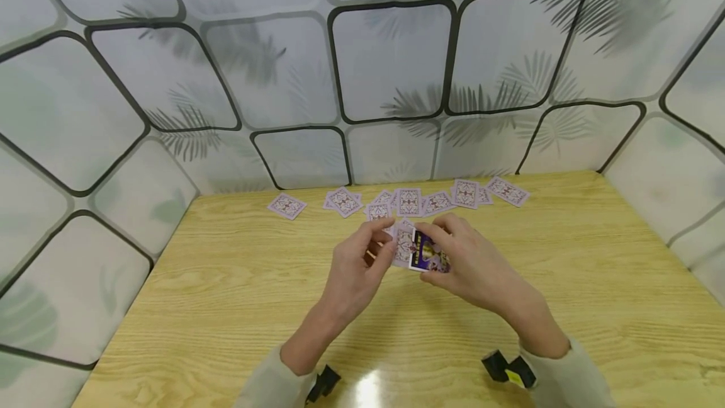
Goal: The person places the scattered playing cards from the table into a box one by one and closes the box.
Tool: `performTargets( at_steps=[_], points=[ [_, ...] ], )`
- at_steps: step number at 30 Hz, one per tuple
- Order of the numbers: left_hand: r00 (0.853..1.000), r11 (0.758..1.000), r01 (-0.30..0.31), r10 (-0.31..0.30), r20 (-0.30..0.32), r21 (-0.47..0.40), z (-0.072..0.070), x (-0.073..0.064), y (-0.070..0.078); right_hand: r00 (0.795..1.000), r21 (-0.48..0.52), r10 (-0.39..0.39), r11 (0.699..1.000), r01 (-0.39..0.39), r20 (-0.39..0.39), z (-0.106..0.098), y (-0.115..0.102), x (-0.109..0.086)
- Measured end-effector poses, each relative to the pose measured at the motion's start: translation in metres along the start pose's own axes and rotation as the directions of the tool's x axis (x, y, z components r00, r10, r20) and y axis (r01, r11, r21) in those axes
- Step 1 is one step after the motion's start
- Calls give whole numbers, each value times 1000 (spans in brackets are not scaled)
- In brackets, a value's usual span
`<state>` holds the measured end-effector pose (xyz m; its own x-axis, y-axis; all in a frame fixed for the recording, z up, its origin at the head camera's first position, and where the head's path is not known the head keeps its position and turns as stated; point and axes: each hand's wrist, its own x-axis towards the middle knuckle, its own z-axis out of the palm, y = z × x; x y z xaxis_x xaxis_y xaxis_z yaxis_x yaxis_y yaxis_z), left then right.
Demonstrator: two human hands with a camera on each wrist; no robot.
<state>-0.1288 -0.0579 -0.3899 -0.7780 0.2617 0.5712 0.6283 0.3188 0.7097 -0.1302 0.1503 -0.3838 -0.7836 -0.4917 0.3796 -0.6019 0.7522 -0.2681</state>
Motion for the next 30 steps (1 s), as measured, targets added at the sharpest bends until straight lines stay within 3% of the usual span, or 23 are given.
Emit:
performTargets(
  at_steps=[4,11,15,19,24,30],
  points=[
    [999,1000,-24,24,-45,-4,4,-1,0,1000,-6,-4,1000,4,0,0,-1,1],
    [996,997,-68,70,-64,23,11,-4,-1,1000,1,-2,1000,2,-3,1,-1,0],
    [996,997,-71,71,-49,20,13,-5,-1,1000,2,-8,1000,8,-9,2,-1,1],
    [999,999,-36,36,-1,32,17,-7,0,1000,2,-14,1000,14,-25,2,0,0],
    [999,994,-11,7,40,110,20,-9,2,999,0,-21,1000,21,-29,2,0,0],
    [996,969,-81,72,48,231,21,-12,4,999,-11,-26,1000,26,-22,1,-1,1]
  ],
)
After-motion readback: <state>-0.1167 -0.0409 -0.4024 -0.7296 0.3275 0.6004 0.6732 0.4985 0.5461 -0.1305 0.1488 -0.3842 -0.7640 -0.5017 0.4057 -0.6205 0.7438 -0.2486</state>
